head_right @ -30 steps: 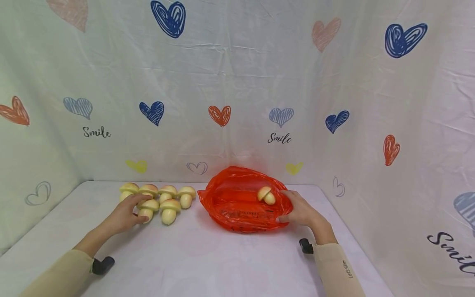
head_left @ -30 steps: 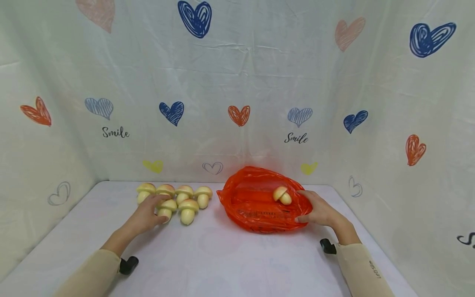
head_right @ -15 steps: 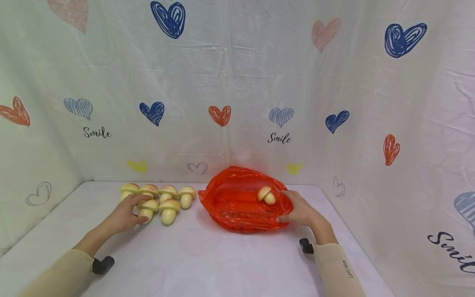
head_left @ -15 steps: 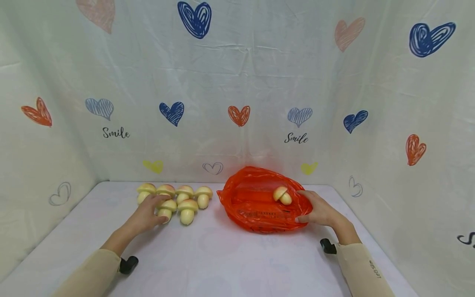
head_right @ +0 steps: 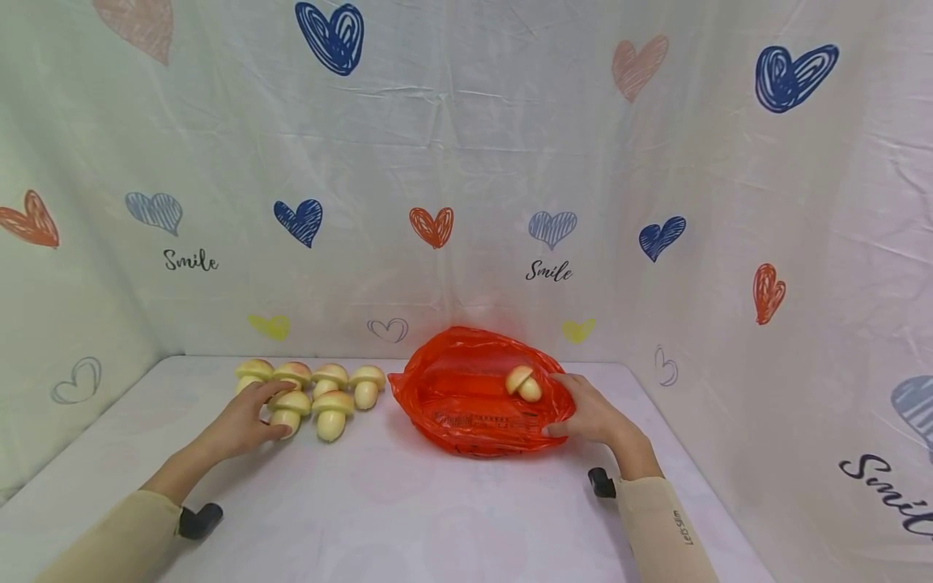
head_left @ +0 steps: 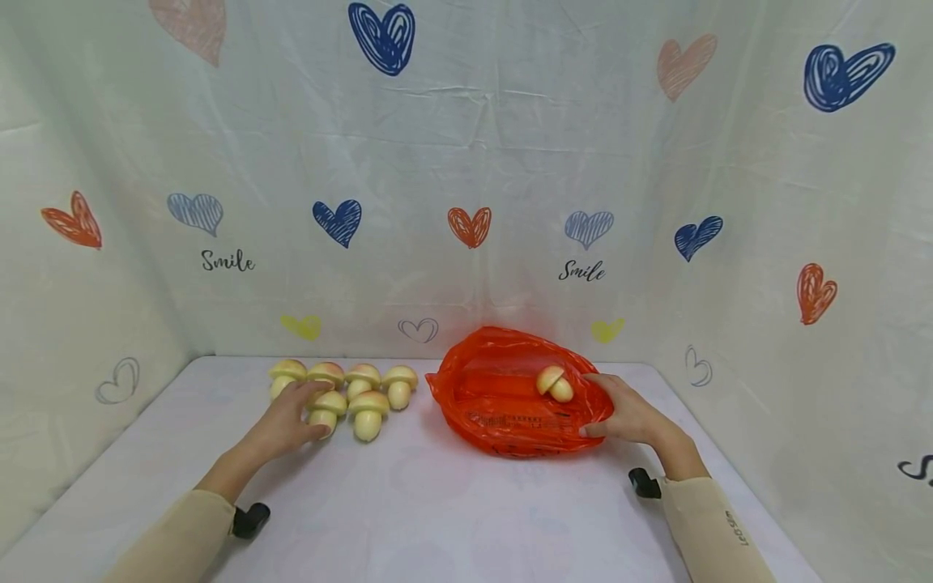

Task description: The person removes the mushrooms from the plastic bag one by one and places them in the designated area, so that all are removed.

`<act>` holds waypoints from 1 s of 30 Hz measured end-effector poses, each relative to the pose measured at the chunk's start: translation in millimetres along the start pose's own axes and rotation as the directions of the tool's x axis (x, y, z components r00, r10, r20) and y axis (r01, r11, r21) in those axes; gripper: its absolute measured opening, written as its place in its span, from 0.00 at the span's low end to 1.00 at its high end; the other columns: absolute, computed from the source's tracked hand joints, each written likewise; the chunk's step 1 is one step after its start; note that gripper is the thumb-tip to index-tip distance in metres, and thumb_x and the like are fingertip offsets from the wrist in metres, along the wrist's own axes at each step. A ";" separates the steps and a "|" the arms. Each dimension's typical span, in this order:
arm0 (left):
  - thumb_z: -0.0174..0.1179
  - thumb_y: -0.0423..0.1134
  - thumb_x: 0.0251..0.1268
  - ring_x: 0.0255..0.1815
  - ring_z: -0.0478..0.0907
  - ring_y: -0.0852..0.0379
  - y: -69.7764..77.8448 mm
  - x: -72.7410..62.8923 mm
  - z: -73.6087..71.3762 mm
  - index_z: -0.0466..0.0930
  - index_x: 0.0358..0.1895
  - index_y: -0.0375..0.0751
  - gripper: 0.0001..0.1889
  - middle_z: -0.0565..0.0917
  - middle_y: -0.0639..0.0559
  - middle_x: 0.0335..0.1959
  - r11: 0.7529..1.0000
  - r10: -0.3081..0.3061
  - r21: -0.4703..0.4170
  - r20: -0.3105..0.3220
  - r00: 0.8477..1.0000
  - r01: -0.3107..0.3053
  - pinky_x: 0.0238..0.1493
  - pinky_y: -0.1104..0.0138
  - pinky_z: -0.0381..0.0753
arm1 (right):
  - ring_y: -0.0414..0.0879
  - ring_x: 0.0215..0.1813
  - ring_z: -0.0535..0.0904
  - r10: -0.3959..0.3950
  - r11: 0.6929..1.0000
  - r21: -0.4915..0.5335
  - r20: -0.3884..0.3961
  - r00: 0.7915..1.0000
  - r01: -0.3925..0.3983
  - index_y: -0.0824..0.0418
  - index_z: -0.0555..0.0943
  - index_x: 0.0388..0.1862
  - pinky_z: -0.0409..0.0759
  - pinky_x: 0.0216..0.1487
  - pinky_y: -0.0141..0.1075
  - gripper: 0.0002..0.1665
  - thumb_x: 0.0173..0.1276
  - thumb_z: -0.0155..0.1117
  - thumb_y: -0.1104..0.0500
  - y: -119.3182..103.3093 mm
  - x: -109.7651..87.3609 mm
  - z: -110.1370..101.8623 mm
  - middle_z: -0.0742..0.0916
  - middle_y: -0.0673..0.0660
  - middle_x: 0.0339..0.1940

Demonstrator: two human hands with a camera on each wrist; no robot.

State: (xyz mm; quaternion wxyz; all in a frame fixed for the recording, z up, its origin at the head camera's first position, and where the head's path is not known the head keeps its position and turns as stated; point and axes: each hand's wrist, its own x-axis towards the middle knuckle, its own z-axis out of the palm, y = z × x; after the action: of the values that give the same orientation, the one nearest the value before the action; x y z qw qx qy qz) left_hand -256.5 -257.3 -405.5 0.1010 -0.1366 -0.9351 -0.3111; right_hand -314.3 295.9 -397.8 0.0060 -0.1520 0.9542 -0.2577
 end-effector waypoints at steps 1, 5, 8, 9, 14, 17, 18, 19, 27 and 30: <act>0.71 0.32 0.50 0.55 0.68 0.34 0.1 -0.2 -0.2 0.69 0.62 0.32 0.33 0.68 0.29 0.56 1.000 -0.003 -0.002 0.001 1.000 0.003 0.53 0.40 0.69 | 0.63 0.67 0.62 0.000 1.000 0.000 0.000 1.000 0.000 0.55 0.63 0.71 0.73 0.54 0.61 0.56 0.44 0.78 0.44 0.0 0.1 -0.1 0.65 0.63 0.70; 0.71 0.33 0.50 0.54 0.69 0.34 1.3 -0.4 -1.8 0.69 0.62 0.32 0.33 0.69 0.29 0.55 1.000 -0.013 0.007 0.001 1.000 0.013 0.52 0.41 0.70 | 0.63 0.67 0.62 -0.002 1.000 -0.004 0.001 1.000 0.002 0.55 0.63 0.71 0.72 0.55 0.61 0.56 0.44 0.78 0.43 0.1 0.3 -0.4 0.65 0.63 0.70; 0.71 0.34 0.51 0.55 0.69 0.33 4.3 -0.3 -4.3 0.69 0.62 0.32 0.33 0.68 0.29 0.54 1.000 -0.015 0.020 0.003 1.000 0.015 0.53 0.40 0.69 | 0.63 0.67 0.62 -0.002 1.000 -0.005 0.001 1.000 0.002 0.55 0.63 0.71 0.72 0.55 0.61 0.57 0.44 0.78 0.42 0.3 0.4 -0.5 0.65 0.62 0.70; 0.70 0.34 0.51 0.55 0.69 0.32 5.7 -0.2 -5.3 0.69 0.62 0.32 0.33 0.68 0.29 0.55 1.000 -0.015 0.025 0.003 1.000 0.015 0.53 0.39 0.68 | 0.63 0.67 0.62 -0.004 1.000 -0.006 0.001 1.000 0.004 0.55 0.63 0.71 0.72 0.55 0.62 0.57 0.44 0.78 0.42 0.4 0.4 -0.5 0.65 0.63 0.70; 0.70 0.36 0.53 0.54 0.71 0.33 12.8 1.2 -8.6 0.69 0.62 0.33 0.32 0.69 0.30 0.54 0.997 0.034 0.071 -0.006 0.999 -0.033 0.51 0.40 0.70 | 0.63 0.67 0.62 -0.018 1.000 -0.014 -0.003 1.000 0.018 0.56 0.63 0.71 0.70 0.57 0.63 0.56 0.44 0.78 0.42 0.5 0.1 -0.1 0.66 0.63 0.70; 0.70 0.35 0.52 0.51 0.73 0.36 18.8 2.8 -8.9 0.71 0.60 0.33 0.30 0.71 0.32 0.53 0.991 0.091 0.104 -0.028 0.995 -0.088 0.48 0.43 0.73 | 0.62 0.67 0.62 -0.026 0.999 -0.021 -0.007 1.000 0.026 0.56 0.63 0.71 0.68 0.58 0.63 0.56 0.45 0.78 0.43 0.8 0.0 0.5 0.66 0.62 0.69; 0.70 0.34 0.51 0.51 0.73 0.37 21.5 3.2 -8.7 0.72 0.59 0.34 0.30 0.71 0.33 0.53 0.989 0.104 0.108 -0.034 0.994 -0.100 0.48 0.43 0.73 | 0.62 0.67 0.62 -0.028 0.999 -0.022 -0.006 1.000 0.028 0.56 0.63 0.71 0.68 0.58 0.63 0.56 0.45 0.78 0.43 1.0 0.0 0.7 0.66 0.62 0.69; 0.70 0.34 0.51 0.51 0.73 0.37 24.5 3.7 -8.3 0.72 0.59 0.34 0.30 0.72 0.33 0.53 0.987 0.118 0.113 -0.039 0.992 -0.112 0.47 0.44 0.74 | 0.62 0.67 0.62 -0.028 0.999 -0.022 -0.007 1.000 0.028 0.56 0.63 0.71 0.69 0.58 0.63 0.55 0.45 0.78 0.43 1.1 0.0 0.8 0.66 0.62 0.69; 0.71 0.34 0.50 0.47 0.75 0.42 58.5 7.9 -1.4 0.74 0.58 0.36 0.29 0.73 0.40 0.50 0.978 0.183 0.111 -0.041 0.982 -0.178 0.47 0.50 0.76 | 0.62 0.67 0.62 -0.019 1.000 -0.020 -0.010 1.000 0.019 0.55 0.63 0.70 0.69 0.57 0.62 0.56 0.44 0.78 0.42 1.4 0.3 1.5 0.66 0.62 0.69; 0.72 0.36 0.51 0.49 0.75 0.42 70.6 10.4 3.0 0.74 0.58 0.39 0.29 0.74 0.42 0.51 0.979 0.184 0.099 -0.029 0.983 -0.180 0.47 0.50 0.77 | 0.62 0.67 0.62 -0.016 1.000 -0.018 -0.009 1.000 0.016 0.55 0.63 0.70 0.70 0.57 0.62 0.56 0.44 0.78 0.42 1.5 0.4 1.5 0.66 0.62 0.69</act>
State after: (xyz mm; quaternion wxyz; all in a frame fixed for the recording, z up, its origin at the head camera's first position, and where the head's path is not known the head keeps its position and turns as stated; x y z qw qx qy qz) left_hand -244.1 -199.2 -365.9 0.1531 -0.2107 -0.9304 -0.2578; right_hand -315.1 296.2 -399.9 -0.0018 -0.1586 0.9552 -0.2498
